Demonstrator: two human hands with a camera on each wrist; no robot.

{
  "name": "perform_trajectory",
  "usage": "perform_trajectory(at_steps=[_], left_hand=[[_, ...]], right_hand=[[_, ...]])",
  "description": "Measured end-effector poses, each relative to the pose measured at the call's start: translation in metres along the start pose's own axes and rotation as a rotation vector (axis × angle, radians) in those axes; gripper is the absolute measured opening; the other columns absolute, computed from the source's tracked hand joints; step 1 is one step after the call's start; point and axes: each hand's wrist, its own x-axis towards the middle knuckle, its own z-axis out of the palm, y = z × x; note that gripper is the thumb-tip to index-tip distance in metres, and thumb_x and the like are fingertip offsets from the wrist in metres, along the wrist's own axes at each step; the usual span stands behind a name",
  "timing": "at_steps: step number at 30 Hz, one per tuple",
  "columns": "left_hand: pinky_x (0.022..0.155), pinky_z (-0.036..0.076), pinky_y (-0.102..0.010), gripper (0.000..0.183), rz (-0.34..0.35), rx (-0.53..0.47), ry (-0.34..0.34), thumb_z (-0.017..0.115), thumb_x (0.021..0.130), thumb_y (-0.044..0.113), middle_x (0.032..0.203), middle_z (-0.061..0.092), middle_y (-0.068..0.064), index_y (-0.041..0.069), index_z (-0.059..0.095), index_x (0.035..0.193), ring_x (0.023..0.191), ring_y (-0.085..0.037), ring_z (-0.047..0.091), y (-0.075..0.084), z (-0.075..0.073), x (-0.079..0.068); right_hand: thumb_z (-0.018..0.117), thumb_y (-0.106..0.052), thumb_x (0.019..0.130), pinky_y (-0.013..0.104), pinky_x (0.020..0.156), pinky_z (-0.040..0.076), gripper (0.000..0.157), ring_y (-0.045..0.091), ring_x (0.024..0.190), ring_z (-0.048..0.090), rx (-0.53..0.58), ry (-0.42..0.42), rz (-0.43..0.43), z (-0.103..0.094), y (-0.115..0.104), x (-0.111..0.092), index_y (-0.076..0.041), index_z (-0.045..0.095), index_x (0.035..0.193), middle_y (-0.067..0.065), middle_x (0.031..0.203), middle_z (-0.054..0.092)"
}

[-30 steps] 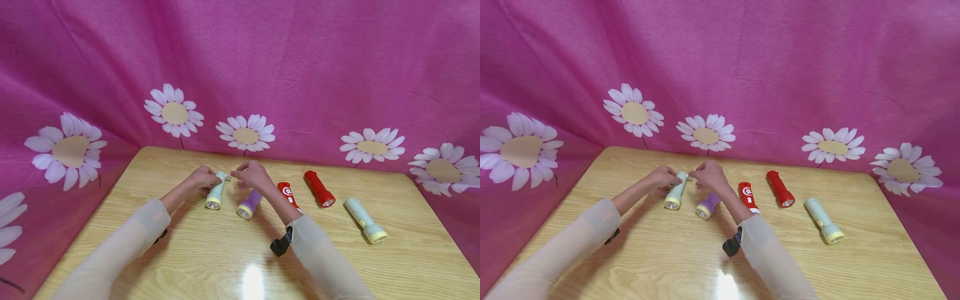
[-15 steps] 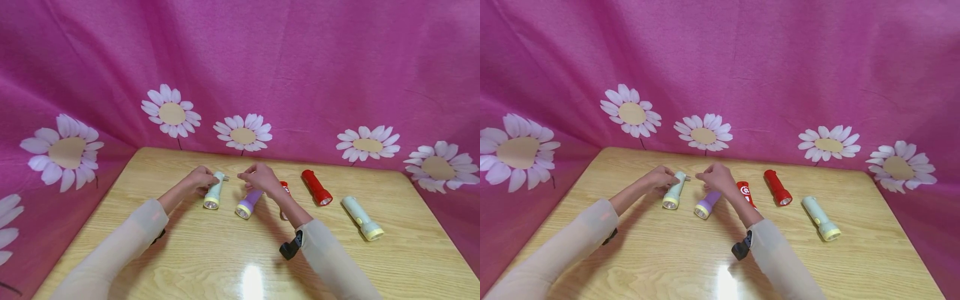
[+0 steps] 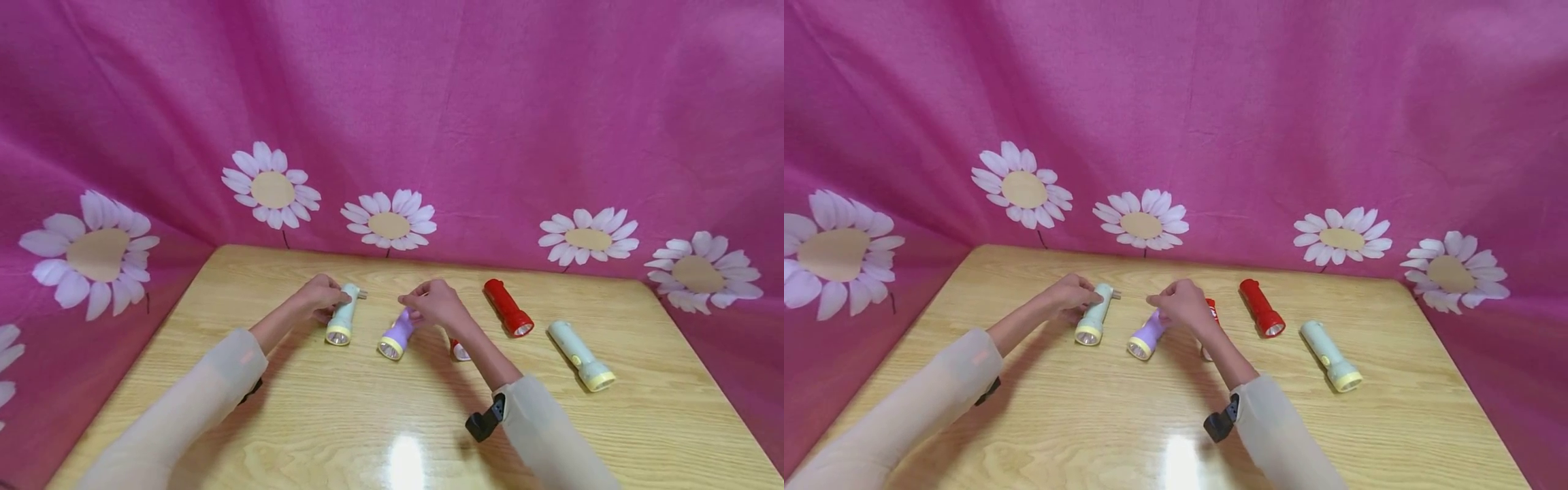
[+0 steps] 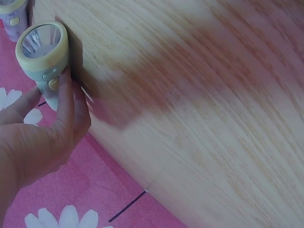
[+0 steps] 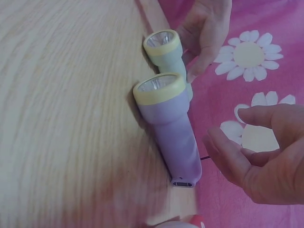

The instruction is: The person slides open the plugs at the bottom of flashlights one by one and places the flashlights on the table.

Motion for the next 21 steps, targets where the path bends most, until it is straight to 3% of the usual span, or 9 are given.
perform_trajectory(at_steps=[5,14,21], left_hand=[[0.071,0.06,-0.036,0.045,-0.008,0.009,-0.002,0.066,0.093,0.01,0.121,0.054,-0.022,-0.008,0.046,0.129,0.095,-0.028,0.062,-0.001,0.002,0.002],[0.07,0.061,-0.036,0.043,0.003,0.002,0.0,0.065,0.095,0.011,0.12,0.054,-0.022,-0.008,0.047,0.13,0.092,-0.027,0.06,-0.001,0.002,-0.002],[0.068,0.061,-0.035,0.039,0.013,0.004,0.006,0.066,0.095,0.011,0.114,0.056,-0.019,-0.007,0.051,0.126,0.087,-0.024,0.06,0.0,0.001,-0.003]], right_hand=[[0.073,-0.02,0.092,0.039,0.076,0.061,0.031,0.023,0.081,0.072,-0.025,0.001,-0.011,-0.001,0.009,-0.005,0.006,0.065,0.107,0.017,0.092,0.071],[0.071,-0.017,0.093,0.04,0.074,0.061,0.039,0.034,0.086,0.071,0.05,0.013,-0.004,-0.004,0.025,-0.012,0.012,0.058,0.116,0.024,0.099,0.067],[0.073,-0.018,0.091,0.037,0.072,0.062,0.035,0.029,0.078,0.07,0.019,0.015,0.018,-0.003,0.027,-0.013,0.01,0.061,0.108,0.021,0.095,0.066]])
